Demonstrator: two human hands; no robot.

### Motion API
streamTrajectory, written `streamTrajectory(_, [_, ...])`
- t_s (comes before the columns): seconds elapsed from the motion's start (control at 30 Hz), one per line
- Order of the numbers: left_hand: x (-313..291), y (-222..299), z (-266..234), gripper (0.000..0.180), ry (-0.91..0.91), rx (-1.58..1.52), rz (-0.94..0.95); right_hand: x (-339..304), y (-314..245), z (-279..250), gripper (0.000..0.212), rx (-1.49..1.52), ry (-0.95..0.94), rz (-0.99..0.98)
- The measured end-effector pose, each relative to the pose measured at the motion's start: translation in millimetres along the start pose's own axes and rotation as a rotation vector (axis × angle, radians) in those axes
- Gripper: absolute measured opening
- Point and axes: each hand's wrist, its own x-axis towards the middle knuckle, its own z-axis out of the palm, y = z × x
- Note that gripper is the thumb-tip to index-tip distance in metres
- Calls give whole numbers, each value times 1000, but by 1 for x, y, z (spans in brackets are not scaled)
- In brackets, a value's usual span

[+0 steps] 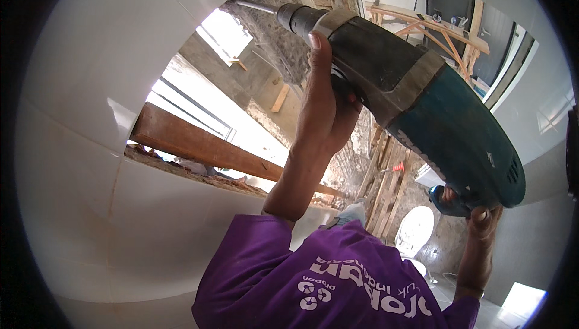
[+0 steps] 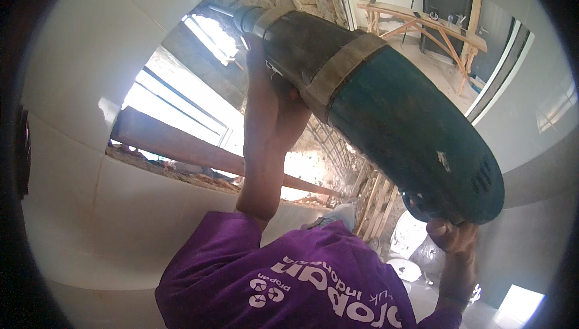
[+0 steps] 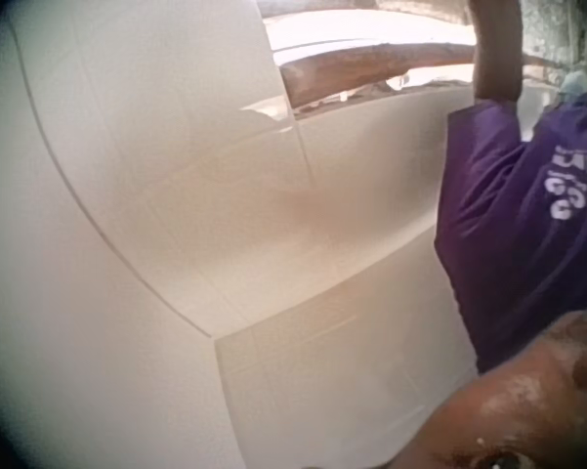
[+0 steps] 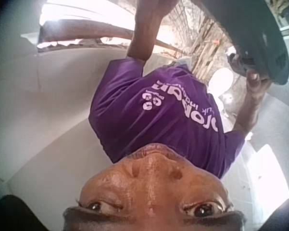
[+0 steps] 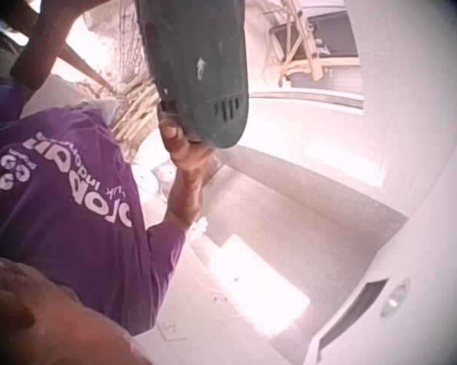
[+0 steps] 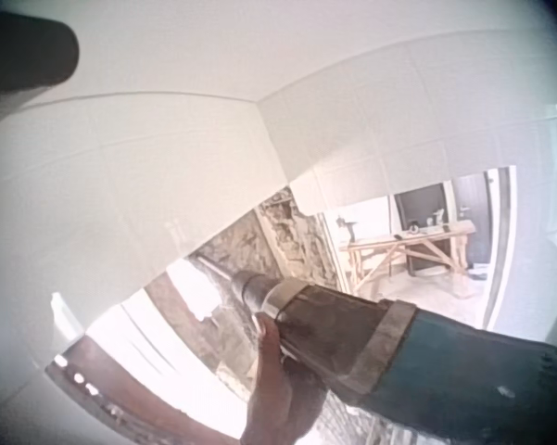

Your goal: The person uses a heavy-duty rotary hammer drill to demolish a masonry wall, creating a large opening. The operator systematically chips away at the wall surface, generating significant dust and debris while exposing the internal structure.

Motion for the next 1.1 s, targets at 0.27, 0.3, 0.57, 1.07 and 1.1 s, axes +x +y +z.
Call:
streamTrajectory(0.27, [-9, -5, 12, 62, 64, 50, 33, 6, -9, -13, 64, 82, -89, 19])
streamTrajectory(0.3, [-10, -9, 14, 68, 90, 70, 42, 11, -12, -15, 65, 108, -79, 16])
streamTrajectory(0.57, [22, -16, 38, 79, 64, 268, 146, 61, -27, -30, 84, 176, 87, -30])
streamTrajectory(1.07, [45, -16, 22, 84, 168, 354, 22, 72, 22, -15, 68, 508, 169, 68])
streamTrajectory(1.1, [44, -18, 20, 84, 157, 379, 27, 67, 28, -9, 69, 500, 215, 78])
